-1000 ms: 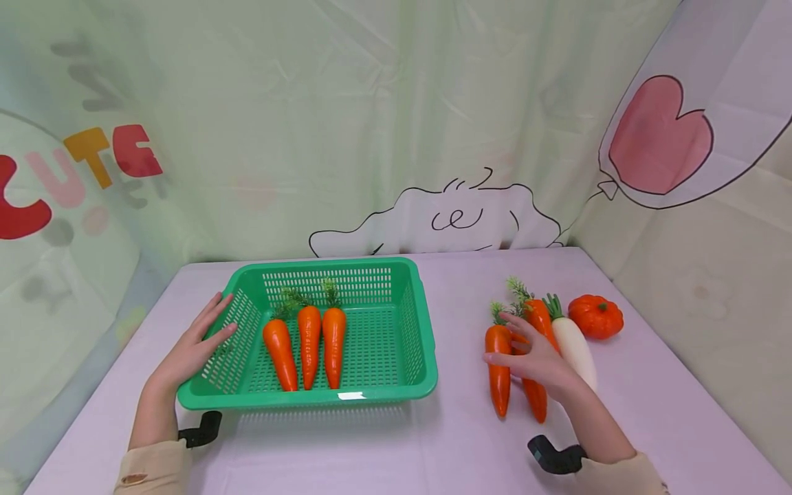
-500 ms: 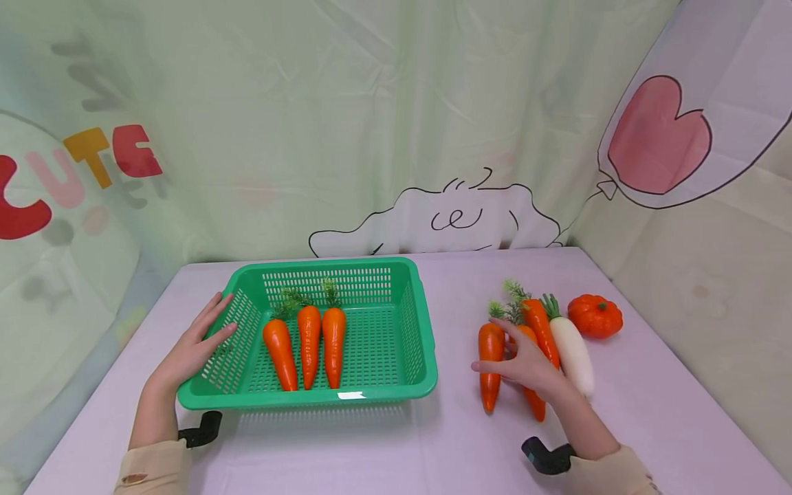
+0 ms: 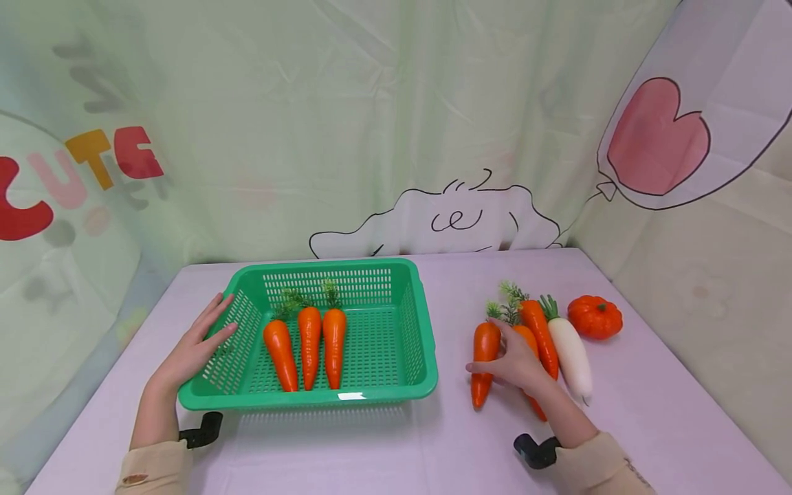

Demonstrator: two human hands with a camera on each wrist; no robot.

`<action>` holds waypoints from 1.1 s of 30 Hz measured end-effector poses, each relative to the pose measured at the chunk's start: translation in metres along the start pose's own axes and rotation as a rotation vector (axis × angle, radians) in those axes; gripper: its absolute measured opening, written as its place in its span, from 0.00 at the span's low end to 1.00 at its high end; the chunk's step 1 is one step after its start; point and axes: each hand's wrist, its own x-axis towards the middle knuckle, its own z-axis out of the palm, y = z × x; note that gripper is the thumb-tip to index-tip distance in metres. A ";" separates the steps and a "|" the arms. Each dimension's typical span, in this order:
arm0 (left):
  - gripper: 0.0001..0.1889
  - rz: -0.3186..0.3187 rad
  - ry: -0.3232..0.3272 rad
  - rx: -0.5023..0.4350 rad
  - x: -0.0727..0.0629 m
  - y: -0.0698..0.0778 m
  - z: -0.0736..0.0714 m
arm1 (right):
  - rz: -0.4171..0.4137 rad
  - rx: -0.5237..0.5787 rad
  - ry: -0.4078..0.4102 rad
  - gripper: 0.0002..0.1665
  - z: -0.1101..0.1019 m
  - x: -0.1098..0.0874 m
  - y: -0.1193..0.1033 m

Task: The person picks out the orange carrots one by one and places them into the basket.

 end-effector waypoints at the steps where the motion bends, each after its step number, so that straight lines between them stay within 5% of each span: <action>1: 0.32 -0.001 0.001 -0.001 0.000 0.000 0.000 | 0.005 -0.007 0.001 0.59 0.001 0.001 0.000; 17: 0.31 -0.010 -0.005 -0.008 0.001 -0.001 0.001 | 0.109 0.119 -0.028 0.62 0.006 0.014 0.001; 25: 0.31 -0.010 -0.002 -0.007 0.001 -0.001 0.001 | 0.078 0.283 -0.095 0.59 -0.004 0.007 -0.005; 33: 0.31 -0.011 -0.002 -0.013 0.001 0.000 0.000 | 0.041 0.310 -0.081 0.62 -0.015 0.007 -0.010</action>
